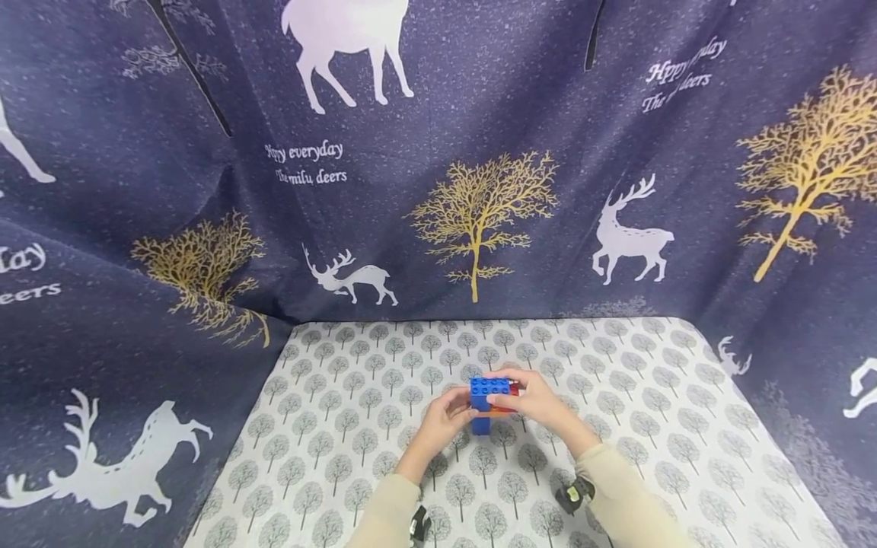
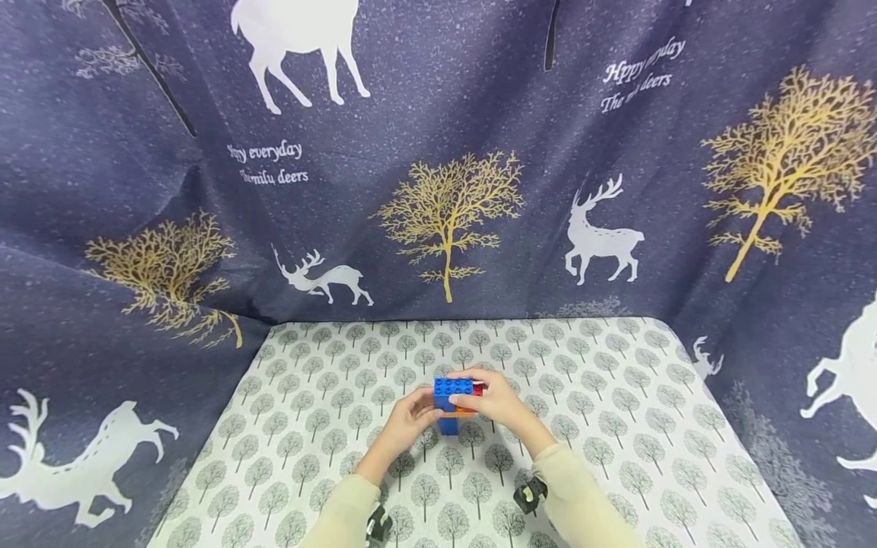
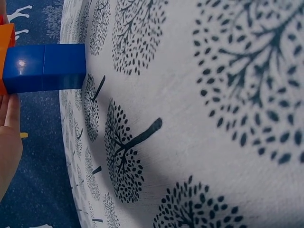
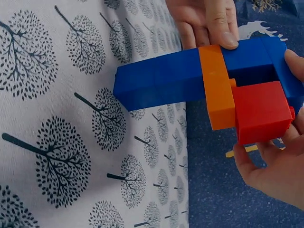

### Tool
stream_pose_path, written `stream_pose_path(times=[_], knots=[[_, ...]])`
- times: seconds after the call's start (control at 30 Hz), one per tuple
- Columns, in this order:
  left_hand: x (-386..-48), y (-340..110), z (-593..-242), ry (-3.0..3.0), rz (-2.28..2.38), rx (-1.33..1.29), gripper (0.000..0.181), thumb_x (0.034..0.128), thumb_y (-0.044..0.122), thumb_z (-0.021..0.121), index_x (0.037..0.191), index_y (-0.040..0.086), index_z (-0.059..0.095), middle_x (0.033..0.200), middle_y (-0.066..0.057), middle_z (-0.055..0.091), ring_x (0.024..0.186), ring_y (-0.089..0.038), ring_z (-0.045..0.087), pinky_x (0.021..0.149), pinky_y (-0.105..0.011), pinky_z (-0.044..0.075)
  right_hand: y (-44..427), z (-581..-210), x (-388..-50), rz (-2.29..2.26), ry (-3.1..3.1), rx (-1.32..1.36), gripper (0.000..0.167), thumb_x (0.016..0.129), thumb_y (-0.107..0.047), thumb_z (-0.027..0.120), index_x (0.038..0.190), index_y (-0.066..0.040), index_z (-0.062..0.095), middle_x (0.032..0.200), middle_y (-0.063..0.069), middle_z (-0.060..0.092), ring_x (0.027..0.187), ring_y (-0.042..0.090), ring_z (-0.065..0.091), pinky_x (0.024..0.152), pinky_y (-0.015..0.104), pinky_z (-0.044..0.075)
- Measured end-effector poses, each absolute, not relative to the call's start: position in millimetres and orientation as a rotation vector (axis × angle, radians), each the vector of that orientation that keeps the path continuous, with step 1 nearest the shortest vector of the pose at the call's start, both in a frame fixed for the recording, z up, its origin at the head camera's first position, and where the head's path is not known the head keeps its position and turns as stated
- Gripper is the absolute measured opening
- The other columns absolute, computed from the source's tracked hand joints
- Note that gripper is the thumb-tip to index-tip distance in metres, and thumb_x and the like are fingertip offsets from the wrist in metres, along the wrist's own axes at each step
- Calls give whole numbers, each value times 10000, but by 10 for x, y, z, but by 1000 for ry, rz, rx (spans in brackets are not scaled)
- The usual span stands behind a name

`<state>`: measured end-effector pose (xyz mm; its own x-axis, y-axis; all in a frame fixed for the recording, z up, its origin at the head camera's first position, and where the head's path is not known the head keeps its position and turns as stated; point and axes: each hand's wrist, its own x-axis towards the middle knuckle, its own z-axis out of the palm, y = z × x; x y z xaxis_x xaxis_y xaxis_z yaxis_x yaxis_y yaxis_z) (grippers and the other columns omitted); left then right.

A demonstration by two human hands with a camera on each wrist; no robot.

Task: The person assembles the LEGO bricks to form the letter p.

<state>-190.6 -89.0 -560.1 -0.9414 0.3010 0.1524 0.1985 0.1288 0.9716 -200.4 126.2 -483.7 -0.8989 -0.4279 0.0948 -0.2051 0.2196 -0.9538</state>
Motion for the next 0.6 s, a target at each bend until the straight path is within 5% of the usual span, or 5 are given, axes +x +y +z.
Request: stream_pose_path(times=[0.17,0.33,0.6], knots=[[-1905,-871,-5564,2312,1950,517,390,891,94,665,1264,42,565,1253,-120,613,1194,-278,561,1041,-284,448,1274,-4658,-1918,-1740,2279,-626,432,869,-83,705,1260,48,578,1192,210,597,960,230,612,801,290,573],[-1887,-867,-5524,2315,1935,487,390,887,89,664,1261,38,566,1246,-125,617,1190,-283,562,1043,-311,452,1400,-4950,-2011,-1825,2230,-621,459,887,-148,692,1307,-21,555,1356,201,509,1112,367,581,906,379,548],[-1910,-877,-5597,2301,1945,490,398,883,131,676,1260,62,570,1265,-96,612,1215,-262,550,1052,-294,437,1459,-5124,-1995,-1858,2291,-622,399,907,-168,674,1276,-49,582,1280,131,586,1104,315,592,940,366,520]])
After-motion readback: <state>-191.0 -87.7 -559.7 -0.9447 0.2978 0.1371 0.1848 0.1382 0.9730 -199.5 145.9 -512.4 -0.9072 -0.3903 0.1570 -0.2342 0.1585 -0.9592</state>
